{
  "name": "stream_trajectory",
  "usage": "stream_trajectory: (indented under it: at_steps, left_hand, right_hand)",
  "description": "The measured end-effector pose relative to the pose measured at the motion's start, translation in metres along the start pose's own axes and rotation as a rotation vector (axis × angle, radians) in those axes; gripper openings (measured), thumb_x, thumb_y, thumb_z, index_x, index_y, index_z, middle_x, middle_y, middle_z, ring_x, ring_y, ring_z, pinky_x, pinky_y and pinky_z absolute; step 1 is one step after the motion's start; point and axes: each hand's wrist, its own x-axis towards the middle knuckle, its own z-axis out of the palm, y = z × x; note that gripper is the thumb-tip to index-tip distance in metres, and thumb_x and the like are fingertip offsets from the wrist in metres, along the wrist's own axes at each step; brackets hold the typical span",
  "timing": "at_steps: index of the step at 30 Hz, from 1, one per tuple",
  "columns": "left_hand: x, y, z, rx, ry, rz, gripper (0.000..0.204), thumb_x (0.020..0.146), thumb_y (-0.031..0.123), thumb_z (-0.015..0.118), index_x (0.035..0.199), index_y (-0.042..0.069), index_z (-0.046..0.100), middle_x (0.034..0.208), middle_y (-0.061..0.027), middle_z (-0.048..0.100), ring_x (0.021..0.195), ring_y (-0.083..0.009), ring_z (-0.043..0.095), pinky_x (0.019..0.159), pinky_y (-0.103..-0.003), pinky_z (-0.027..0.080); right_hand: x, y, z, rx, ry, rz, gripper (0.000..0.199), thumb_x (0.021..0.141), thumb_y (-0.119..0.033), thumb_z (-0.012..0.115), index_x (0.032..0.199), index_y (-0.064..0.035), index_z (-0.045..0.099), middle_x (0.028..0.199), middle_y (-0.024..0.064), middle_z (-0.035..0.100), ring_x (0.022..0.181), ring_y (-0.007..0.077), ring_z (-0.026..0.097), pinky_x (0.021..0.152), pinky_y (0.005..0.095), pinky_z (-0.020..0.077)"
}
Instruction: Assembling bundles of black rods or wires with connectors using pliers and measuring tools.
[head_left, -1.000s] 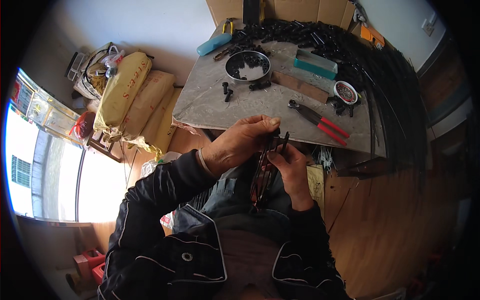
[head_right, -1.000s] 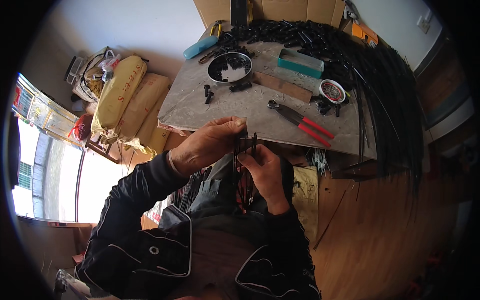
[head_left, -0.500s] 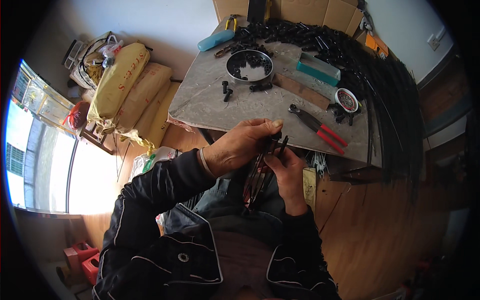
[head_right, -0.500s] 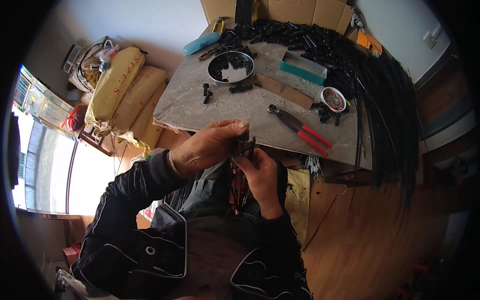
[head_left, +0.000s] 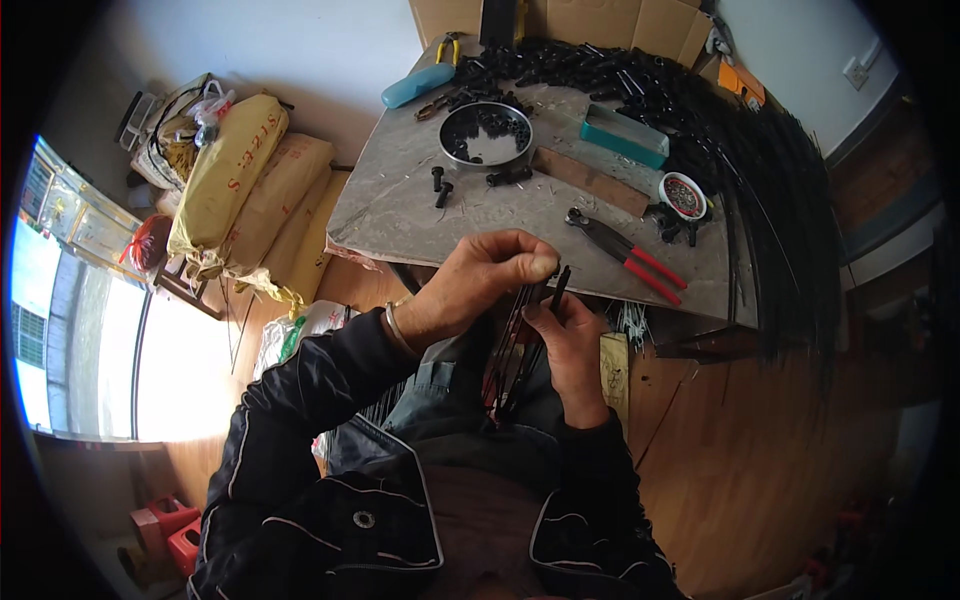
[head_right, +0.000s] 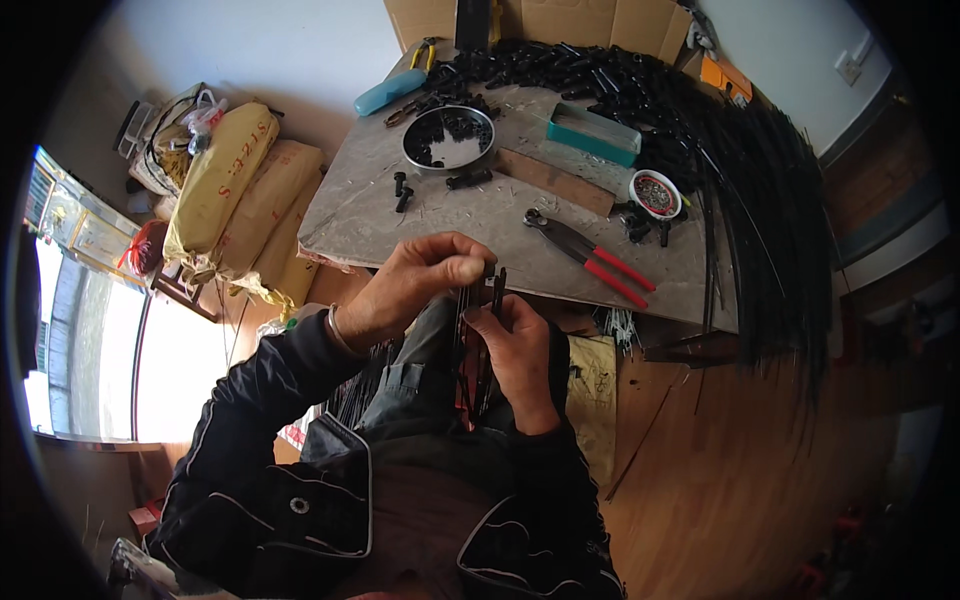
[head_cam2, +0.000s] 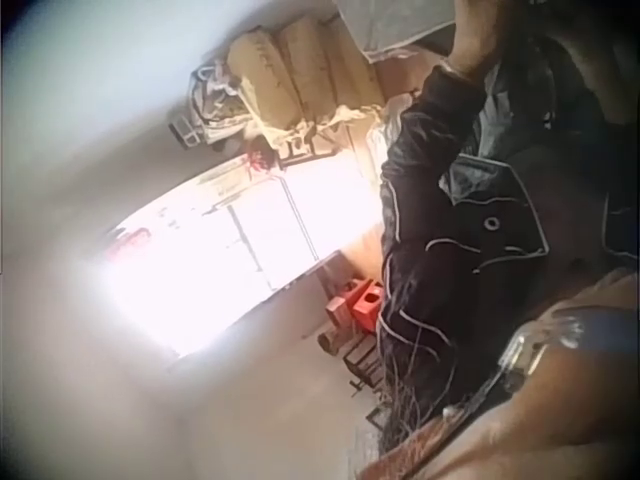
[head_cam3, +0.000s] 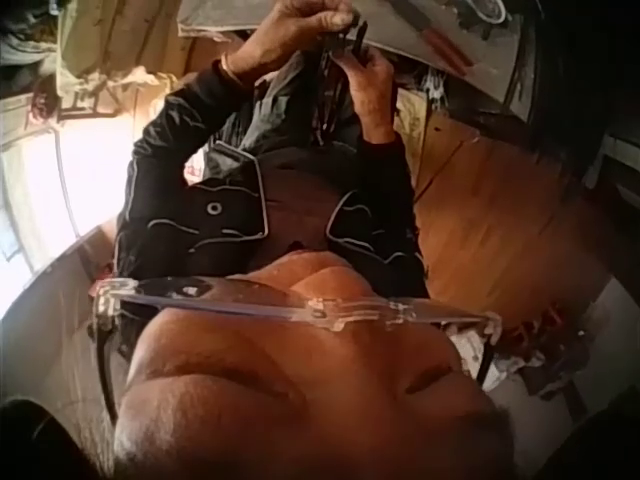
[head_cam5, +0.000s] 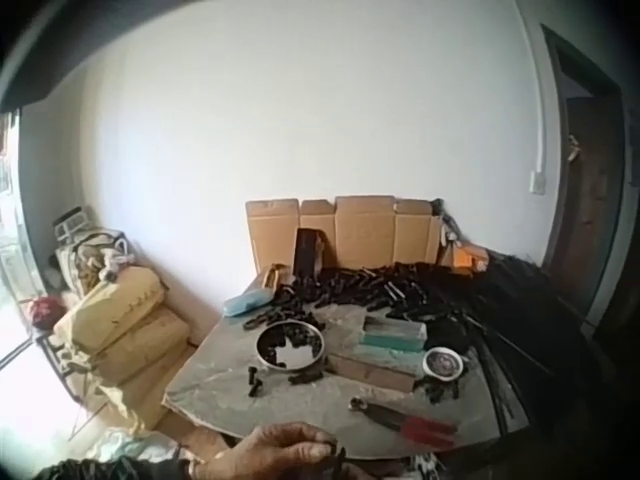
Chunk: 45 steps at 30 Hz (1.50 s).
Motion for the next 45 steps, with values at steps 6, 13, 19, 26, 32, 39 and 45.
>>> stream_trajectory:
  at_steps: [6, 13, 19, 26, 32, 39, 45]
  left_hand:
    - [-0.006, -0.002, 0.007, 0.028, -0.031, 0.2, 0.024, 0.09, 0.01, 0.066, 0.112, 0.003, 0.061, 0.098, 0.0006, 0.063, 0.088, -0.0077, 0.058, 0.079, -0.022, 0.047]
    - [-0.008, -0.002, 0.01, -0.011, -0.042, 0.118, 0.023, 0.089, 0.004, 0.066, 0.111, 0.002, 0.062, 0.099, 0.0009, 0.063, 0.091, -0.0067, 0.057, 0.082, -0.022, 0.047]
    - [-0.014, -0.005, 0.019, -0.055, -0.015, 0.169, 0.023, 0.088, 0.005, 0.067, 0.111, 0.002, 0.062, 0.099, 0.0006, 0.063, 0.091, -0.0068, 0.057, 0.082, -0.022, 0.047]
    - [-0.019, -0.011, 0.018, -0.144, -0.146, 0.129, 0.031, 0.09, 0.019, 0.067, 0.116, 0.003, 0.061, 0.098, 0.0001, 0.063, 0.091, -0.0087, 0.056, 0.085, -0.025, 0.045]
    - [-0.021, -0.017, 0.018, -0.093, -0.269, 0.197, 0.032, 0.096, 0.025, 0.058, 0.118, 0.002, 0.06, 0.11, -0.0039, 0.058, 0.102, -0.0109, 0.053, 0.092, -0.027, 0.042]
    - [-0.025, -0.038, 0.047, -0.233, 0.044, 0.162, 0.036, 0.101, 0.027, 0.048, 0.123, 0.0, 0.057, 0.108, -0.0038, 0.058, 0.101, -0.0122, 0.054, 0.091, -0.024, 0.042]
    - [-0.016, -0.047, 0.048, 0.164, 0.446, 0.429, 0.029, 0.097, 0.021, 0.058, 0.114, -0.002, 0.063, 0.091, -0.002, 0.062, 0.082, -0.0106, 0.059, 0.077, -0.022, 0.047]
  right_hand:
    - [-0.004, -0.012, -0.003, -0.058, -0.048, -0.077, 0.02, 0.088, -0.017, 0.07, 0.094, 0.0003, 0.063, 0.082, 0.0022, 0.065, 0.072, 0.0082, 0.059, 0.069, 0.0213, 0.0461]
    - [-0.013, -0.031, -0.004, -0.404, -0.035, -0.22, 0.024, 0.091, -0.023, 0.066, 0.089, 0.001, 0.066, 0.071, -0.0011, 0.061, 0.066, 0.0053, 0.051, 0.06, 0.0218, 0.0408]
    - [-0.011, -0.031, -0.007, -0.454, -0.006, -0.243, 0.024, 0.089, -0.022, 0.069, 0.084, 0.0008, 0.065, 0.067, -0.001, 0.06, 0.062, 0.0051, 0.05, 0.058, 0.0226, 0.0404]
    - [-0.008, -0.024, -0.021, -0.169, -0.085, -0.065, 0.021, 0.085, -0.019, 0.074, 0.082, -0.0001, 0.065, 0.071, 0.0, 0.063, 0.065, 0.0054, 0.055, 0.06, 0.0214, 0.0433]
    - [-0.01, -0.031, -0.021, -0.094, -0.248, 0.122, 0.02, 0.079, -0.016, 0.079, 0.082, -0.002, 0.065, 0.073, 0.0015, 0.064, 0.065, 0.007, 0.057, 0.062, 0.0214, 0.0442]
    - [-0.006, -0.012, -0.013, -0.22, -0.12, 0.071, 0.017, 0.083, -0.015, 0.073, 0.087, -0.0016, 0.063, 0.073, 0.0002, 0.062, 0.065, 0.0065, 0.057, 0.059, 0.0223, 0.0439]
    - [-0.005, -0.017, -0.002, -0.325, -0.036, -0.089, 0.02, 0.086, -0.019, 0.071, 0.086, -0.0006, 0.063, 0.07, 0.0, 0.061, 0.063, 0.0048, 0.054, 0.056, 0.0223, 0.0424]
